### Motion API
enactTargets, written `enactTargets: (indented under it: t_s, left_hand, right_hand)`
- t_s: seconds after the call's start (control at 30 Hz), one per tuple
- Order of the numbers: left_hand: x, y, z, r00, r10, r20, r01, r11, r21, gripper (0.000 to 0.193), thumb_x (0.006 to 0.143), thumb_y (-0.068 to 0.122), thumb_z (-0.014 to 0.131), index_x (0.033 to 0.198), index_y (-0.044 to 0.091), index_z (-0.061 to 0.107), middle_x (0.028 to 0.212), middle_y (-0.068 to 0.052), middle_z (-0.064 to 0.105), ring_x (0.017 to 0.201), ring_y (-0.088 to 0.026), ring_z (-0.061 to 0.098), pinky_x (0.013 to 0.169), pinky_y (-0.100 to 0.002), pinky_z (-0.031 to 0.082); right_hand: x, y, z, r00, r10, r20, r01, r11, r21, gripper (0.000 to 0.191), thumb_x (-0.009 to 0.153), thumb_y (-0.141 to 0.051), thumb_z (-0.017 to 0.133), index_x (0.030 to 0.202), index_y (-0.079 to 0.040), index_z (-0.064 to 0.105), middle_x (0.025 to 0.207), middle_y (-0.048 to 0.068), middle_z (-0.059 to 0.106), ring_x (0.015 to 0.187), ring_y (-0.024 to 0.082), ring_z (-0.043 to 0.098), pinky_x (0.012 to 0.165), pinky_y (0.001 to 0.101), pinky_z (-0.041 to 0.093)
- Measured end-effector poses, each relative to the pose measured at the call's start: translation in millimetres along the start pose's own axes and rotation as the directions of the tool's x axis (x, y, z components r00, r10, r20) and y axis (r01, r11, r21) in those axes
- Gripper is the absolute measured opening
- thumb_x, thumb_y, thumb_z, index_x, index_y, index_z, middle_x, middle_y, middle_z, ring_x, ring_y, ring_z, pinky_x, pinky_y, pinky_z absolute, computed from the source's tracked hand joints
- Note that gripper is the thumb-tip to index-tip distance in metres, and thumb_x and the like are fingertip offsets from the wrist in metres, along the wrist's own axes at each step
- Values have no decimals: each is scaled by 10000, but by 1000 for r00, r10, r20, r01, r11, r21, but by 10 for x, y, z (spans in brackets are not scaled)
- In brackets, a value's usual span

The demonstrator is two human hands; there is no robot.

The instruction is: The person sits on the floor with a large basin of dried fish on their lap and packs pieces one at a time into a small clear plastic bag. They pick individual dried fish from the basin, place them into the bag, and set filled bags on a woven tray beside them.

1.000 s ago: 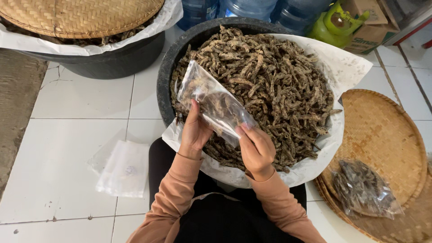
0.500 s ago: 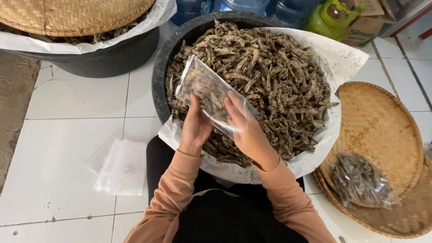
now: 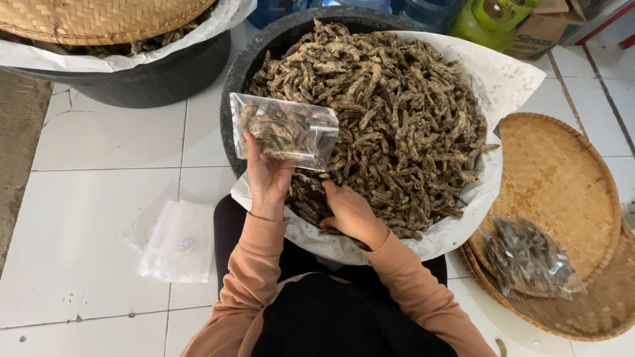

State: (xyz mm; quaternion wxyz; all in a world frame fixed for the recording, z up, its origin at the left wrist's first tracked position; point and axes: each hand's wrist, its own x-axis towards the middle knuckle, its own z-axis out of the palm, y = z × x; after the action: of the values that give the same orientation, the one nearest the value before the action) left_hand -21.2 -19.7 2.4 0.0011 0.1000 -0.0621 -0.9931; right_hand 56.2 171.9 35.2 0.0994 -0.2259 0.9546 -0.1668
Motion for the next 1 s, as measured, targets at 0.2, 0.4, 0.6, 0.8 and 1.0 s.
enactTargets:
  t_s: [0.2,0.4,0.6,0.8,1.0]
  left_hand:
    - [-1,-91,-20,999,-41,10,41,999,-30,619,978,480,607,1450,89,521,1425,-116,601,1315,-315,574,1136,-561,472]
    - [17,-191,-90,998,-57,41,59,997,-57,621,990,484,602,1455,79,521,1430,-122,596,1323,-318,566,1138,-556,468]
    - [6,-311,-159,999,-31,-36,29,998,-63,696,940,532,621,1456,79,506,1427,-148,582,1333,-333,547,1155,-544,470]
    - [-55,-443,-91,998,-42,-36,39,996,-78,747,905,587,623,1457,103,485,1387,-135,582,1300,-330,538,1113,-552,469]
    - [-251,-659,-16,990,-133,-38,130,989,-68,720,912,581,583,1435,95,491,1386,-135,591,1294,-329,569,1086,-574,500]
  right_hand:
    - [27,114,-51,999,36,-2,-36,995,97,820,714,-148,847,1414,-12,442,872,191,691,912,408,662,760,495,520]
    - [-83,33,15,992,-60,-109,55,998,-42,812,646,-71,844,1363,24,475,876,231,697,852,429,676,684,485,546]
    - [-119,416,-669,924,18,-382,137,917,376,461,877,-86,772,1302,5,618,1034,125,796,840,172,748,724,316,604]
    - [-329,276,-951,404,406,-820,597,562,573,261,1000,7,729,1246,-10,644,1180,140,734,971,148,715,717,257,576]
    - [-85,-116,-603,39,-228,-973,310,928,-205,310,886,43,818,1127,-21,633,1154,136,717,1043,257,721,885,360,610]
